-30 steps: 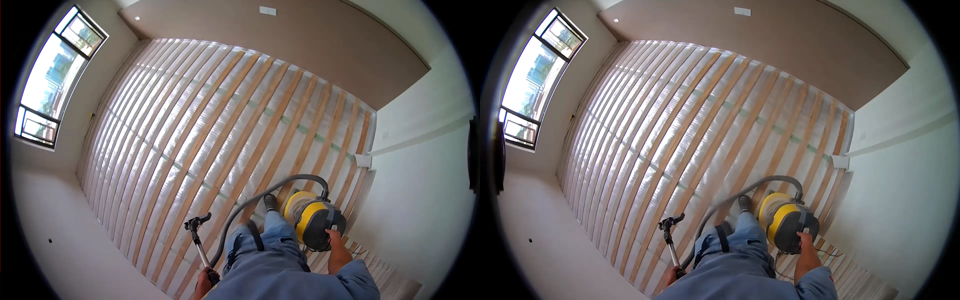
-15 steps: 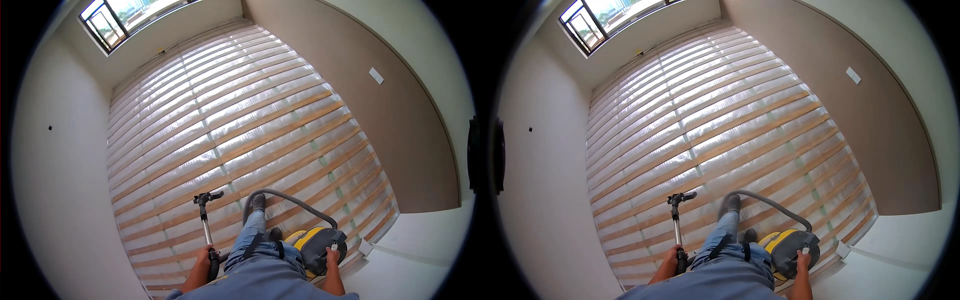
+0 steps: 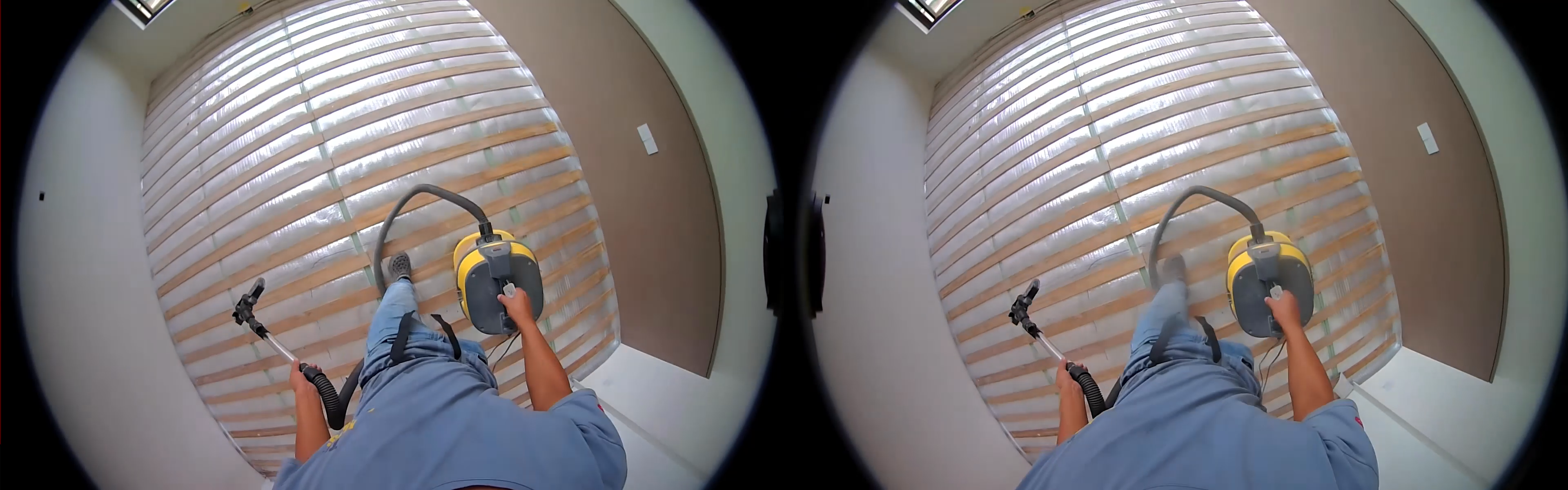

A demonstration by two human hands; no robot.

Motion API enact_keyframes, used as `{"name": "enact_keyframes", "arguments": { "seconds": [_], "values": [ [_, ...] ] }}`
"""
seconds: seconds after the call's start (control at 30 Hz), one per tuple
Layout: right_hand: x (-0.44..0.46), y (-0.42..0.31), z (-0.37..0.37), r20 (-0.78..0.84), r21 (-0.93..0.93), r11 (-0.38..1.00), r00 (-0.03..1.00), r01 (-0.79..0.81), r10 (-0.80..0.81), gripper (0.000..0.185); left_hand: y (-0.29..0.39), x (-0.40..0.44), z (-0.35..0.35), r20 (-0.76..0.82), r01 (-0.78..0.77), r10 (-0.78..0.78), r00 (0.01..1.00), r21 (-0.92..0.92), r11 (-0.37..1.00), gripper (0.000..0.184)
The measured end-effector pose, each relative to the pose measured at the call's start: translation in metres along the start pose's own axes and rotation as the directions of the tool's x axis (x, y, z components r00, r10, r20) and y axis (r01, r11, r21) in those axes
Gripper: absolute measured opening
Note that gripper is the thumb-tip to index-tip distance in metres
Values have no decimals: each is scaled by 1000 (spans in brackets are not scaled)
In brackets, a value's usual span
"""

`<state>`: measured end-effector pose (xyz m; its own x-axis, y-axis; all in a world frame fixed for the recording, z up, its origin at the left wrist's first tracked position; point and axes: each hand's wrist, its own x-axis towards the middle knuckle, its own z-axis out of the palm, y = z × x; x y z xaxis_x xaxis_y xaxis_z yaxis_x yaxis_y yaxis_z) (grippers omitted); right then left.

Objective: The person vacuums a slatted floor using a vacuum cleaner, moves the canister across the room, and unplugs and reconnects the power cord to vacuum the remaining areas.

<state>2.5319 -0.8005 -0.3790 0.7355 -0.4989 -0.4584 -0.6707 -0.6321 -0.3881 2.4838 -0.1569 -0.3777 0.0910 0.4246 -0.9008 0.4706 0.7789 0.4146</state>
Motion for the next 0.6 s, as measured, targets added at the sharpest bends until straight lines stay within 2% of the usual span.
{"name": "enact_keyframes", "arguments": {
  "seconds": [0.13,0.2,0.23,0.33,0.4,0.43,0.47,0.53,0.57,0.6],
  "values": [
    [95,-77,-4,72,-101,983,987,151,-144,47,38,-1,6,-119,3,-13,993,-83,997,40],
    [146,-119,-7,170,-159,977,979,140,-112,51,47,-1,1,-82,55,-72,994,-197,979,35],
    [170,-141,-6,219,-167,979,972,119,-81,51,48,-8,0,-127,20,-44,991,-182,983,36],
    [239,-220,3,247,-240,949,958,206,-145,52,41,-44,13,-271,-56,25,962,-110,992,38],
    [277,-276,6,325,-309,915,933,257,-153,50,29,-50,-7,-155,-26,12,988,-91,995,40],
    [298,-290,22,367,-336,911,924,240,-108,49,24,-76,0,-170,-6,6,985,-4,1000,41],
    [308,-293,34,376,-330,920,923,211,-77,49,14,-83,4,-284,-55,60,957,25,998,42],
    [324,-297,32,384,-232,961,922,148,-49,49,-5,-96,0,-205,-12,22,978,54,999,41],
    [320,-293,35,366,-141,977,925,158,-97,47,-14,-95,6,-157,11,6,988,107,994,41],
    [317,-287,40,342,-162,958,924,236,-169,45,-20,-86,24,-109,27,-10,994,160,987,41]
  ]
}}
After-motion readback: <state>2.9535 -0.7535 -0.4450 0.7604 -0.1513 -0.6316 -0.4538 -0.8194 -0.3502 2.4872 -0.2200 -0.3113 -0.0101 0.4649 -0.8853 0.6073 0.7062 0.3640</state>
